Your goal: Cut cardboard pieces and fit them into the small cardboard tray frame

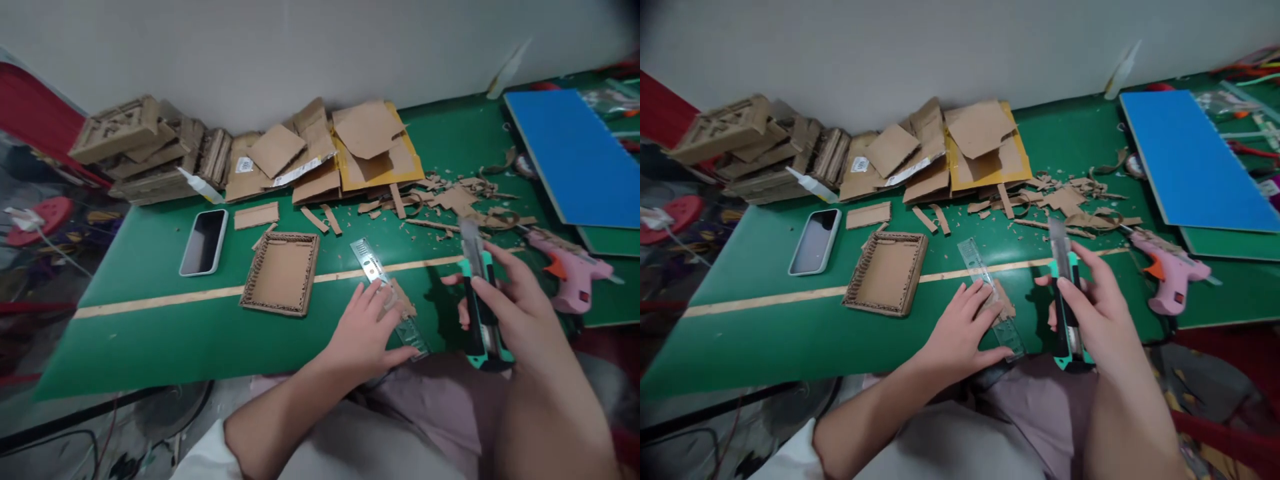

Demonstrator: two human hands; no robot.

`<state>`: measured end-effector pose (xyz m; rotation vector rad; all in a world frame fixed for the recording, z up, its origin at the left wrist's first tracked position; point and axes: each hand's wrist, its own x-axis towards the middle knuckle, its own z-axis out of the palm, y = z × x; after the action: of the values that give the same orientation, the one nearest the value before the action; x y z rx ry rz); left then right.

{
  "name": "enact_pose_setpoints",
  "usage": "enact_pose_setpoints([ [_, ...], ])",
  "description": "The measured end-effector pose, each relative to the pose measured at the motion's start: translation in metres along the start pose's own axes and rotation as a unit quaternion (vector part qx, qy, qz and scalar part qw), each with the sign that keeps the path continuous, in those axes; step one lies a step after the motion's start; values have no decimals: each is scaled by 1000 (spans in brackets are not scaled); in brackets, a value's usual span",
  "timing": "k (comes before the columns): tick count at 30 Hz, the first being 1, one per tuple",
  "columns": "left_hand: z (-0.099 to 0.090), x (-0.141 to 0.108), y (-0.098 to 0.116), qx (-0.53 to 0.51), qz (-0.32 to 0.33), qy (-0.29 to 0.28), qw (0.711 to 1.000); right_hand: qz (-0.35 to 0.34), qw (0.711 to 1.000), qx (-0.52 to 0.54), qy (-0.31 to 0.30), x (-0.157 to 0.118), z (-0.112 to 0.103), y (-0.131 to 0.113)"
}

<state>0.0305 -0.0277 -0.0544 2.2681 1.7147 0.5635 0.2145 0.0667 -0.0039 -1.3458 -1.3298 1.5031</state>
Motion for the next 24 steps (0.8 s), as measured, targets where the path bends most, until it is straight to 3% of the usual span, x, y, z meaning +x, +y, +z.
enact_pose_setpoints([
  [3, -1, 1, -1, 0, 5, 4, 1000, 32, 986, -154, -61, -12, -7, 0],
  [6, -1, 3, -1, 5, 14, 15, 1000, 29, 933, -344, -103, -26, -13, 3],
  [9, -1, 3, -1, 12, 23, 18, 1000, -10, 887, -446, -117, -34, -14, 5],
  [15, 0, 4, 0, 27, 28, 28, 999, -27, 854, -498, -148, -36, -12, 5],
  [24, 0, 5, 2, 32, 24, 36, 999, 5, 860, -486, -152, -39, -17, 3],
])
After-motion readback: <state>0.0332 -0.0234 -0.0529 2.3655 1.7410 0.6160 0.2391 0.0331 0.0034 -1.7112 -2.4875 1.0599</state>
